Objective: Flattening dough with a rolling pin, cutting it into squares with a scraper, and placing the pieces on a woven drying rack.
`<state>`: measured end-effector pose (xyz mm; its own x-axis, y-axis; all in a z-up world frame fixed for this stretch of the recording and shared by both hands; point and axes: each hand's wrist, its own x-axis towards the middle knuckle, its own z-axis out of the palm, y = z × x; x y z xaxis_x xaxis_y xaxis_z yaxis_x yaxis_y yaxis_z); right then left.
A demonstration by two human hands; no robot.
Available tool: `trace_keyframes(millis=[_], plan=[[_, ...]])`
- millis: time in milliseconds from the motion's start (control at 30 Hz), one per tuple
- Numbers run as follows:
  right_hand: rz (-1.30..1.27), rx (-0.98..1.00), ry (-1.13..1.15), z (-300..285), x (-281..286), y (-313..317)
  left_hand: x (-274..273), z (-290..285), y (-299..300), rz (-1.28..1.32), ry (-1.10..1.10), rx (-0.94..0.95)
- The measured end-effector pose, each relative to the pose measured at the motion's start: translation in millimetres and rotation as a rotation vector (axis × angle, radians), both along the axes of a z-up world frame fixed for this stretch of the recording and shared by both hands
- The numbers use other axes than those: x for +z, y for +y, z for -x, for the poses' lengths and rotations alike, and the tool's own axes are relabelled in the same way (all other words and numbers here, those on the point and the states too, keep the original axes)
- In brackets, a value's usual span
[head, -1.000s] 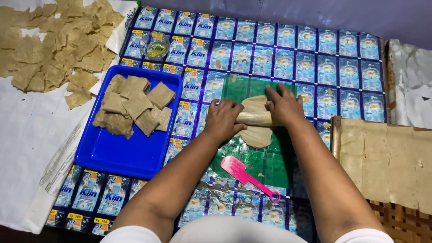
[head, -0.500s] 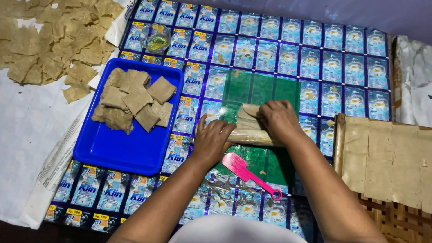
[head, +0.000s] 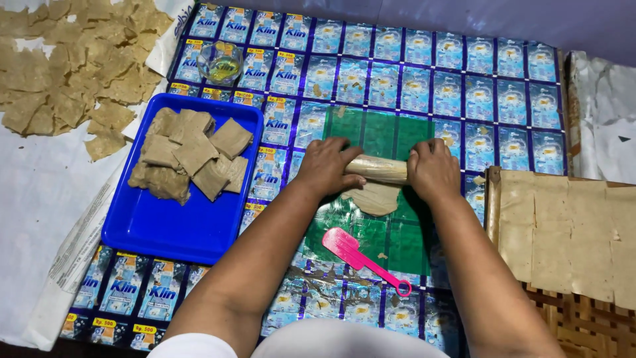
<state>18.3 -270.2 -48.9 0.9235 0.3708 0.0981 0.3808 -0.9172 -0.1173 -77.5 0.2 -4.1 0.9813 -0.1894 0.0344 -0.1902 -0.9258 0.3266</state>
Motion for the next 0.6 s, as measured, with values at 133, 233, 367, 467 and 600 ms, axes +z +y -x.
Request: trace_keyframes(millis=[133, 233, 367, 467, 600], plan=[[-0.038, -0.036, 0.034, 13, 28, 14, 20, -12, -12, -0.009, 0.069, 0.110], [-0.044, -0.032, 0.091, 15, 29, 17, 22, -12, -15, -0.045, 0.101, 0.207], [-0.026, 0.012, 0.035, 54, 32, 13, 17, 24, -18, -0.029, -0.003, 0.170], [-0.040, 0.013, 0.028, 53, 20, 12, -3, 27, -16, -0.023, -0.142, 0.160], [0.001, -0.047, 0.202, 17, 23, 20, -13, -5, -11, -0.071, -0.032, 0.210]])
